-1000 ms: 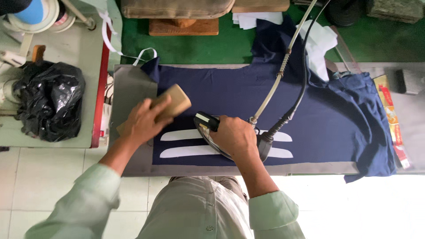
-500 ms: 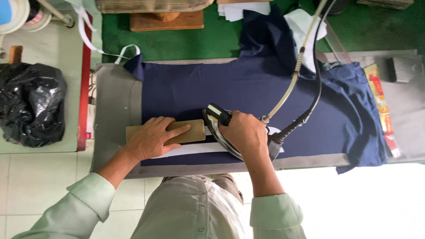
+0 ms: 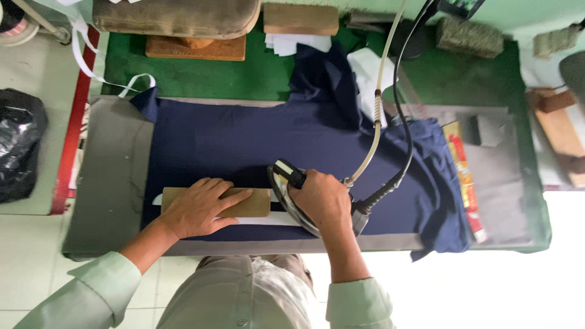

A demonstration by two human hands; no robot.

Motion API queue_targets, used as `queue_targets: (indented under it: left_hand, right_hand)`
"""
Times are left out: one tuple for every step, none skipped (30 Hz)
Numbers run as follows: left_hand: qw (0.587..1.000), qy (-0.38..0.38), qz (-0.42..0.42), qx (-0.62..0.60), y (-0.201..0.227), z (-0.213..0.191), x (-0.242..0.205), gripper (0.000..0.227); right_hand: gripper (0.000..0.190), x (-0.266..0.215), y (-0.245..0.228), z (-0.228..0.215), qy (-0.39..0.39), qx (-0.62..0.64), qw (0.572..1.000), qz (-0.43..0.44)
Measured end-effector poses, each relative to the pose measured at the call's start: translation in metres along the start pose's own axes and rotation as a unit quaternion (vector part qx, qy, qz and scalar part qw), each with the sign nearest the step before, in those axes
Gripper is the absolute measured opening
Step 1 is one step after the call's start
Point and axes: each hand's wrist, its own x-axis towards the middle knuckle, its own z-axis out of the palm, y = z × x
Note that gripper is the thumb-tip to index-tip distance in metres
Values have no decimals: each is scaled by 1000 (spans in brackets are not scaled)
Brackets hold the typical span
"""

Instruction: The person irons a dark blue garment on a padded ironing board. They use a steam iron in their right hand and a wooden pressing block in their left hand to smooth the fabric and press seams. The person repeatedly moves the iron and the block along the garment to ensure it is flat.

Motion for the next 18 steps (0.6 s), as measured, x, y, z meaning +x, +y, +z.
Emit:
queue_targets:
  left_hand:
    - [1000,5,-3,0,5,0,4,64]
    - [1000,-6,-12,-2,11,0,9,64]
    - [1000,-17,-20,-4,16,0,13,63]
    - [1000,-13,-22,-5,22,2,15,63]
    - [999,-9,-42,-3,27,3,17,63]
    - [998,-4,-62,-1,32,5,19,63]
    - [998,-2,-65,-1,36,8,21,63]
    - [996,9,-89,8,39,11,23,64]
    - [993,19,-113,16,42,13,23,66]
    - [993,21,-118,15,42,14,19,66]
    - [990,36,-138,17,42,15,16,67]
    - [986,52,-158,18,42,16,13,67]
    - [985,54,-162,17,37,20,9,67]
    - [983,55,-174,24,32,24,5,68]
    - [980,54,-188,31,26,27,-2,68]
    - [979,54,-192,30,22,32,-9,68]
    - [973,55,-220,30,16,37,-16,70]
    - [967,55,-248,30,10,42,-22,71]
  right_hand:
    - [57,0,4,-3,3,-4,1000,-3]
    - [57,1,9,-7,1,-3,1000,-7]
    - [56,0,14,-9,-1,-1,1000,-10]
    - [56,3,20,-9,1,-4,1000,-11]
    - [57,6,26,-9,2,-6,1000,-18]
    - [57,9,32,-9,2,-9,1000,-25]
    - [57,10,38,-8,3,-11,1000,-28]
    - [56,12,44,-8,5,-7,999,-31]
    - [55,13,49,-7,5,-4,999,-35]
    - [55,10,52,-10,5,-8,999,-39]
    - [56,7,55,-13,1,-15,999,-52]
    - [56,5,58,-16,-2,-21,998,-66]
    - [56,0,60,-21,-2,-25,997,-68]
    - [55,-4,60,-26,-13,-38,996,-83]
    - [55,-9,59,-30,-26,-50,994,-98]
    - [55,-12,60,-31,-28,-52,993,-101]
    - [53,-14,61,-32,-31,-70,991,-113]
    - [53,-16,61,-33,-33,-87,988,-125]
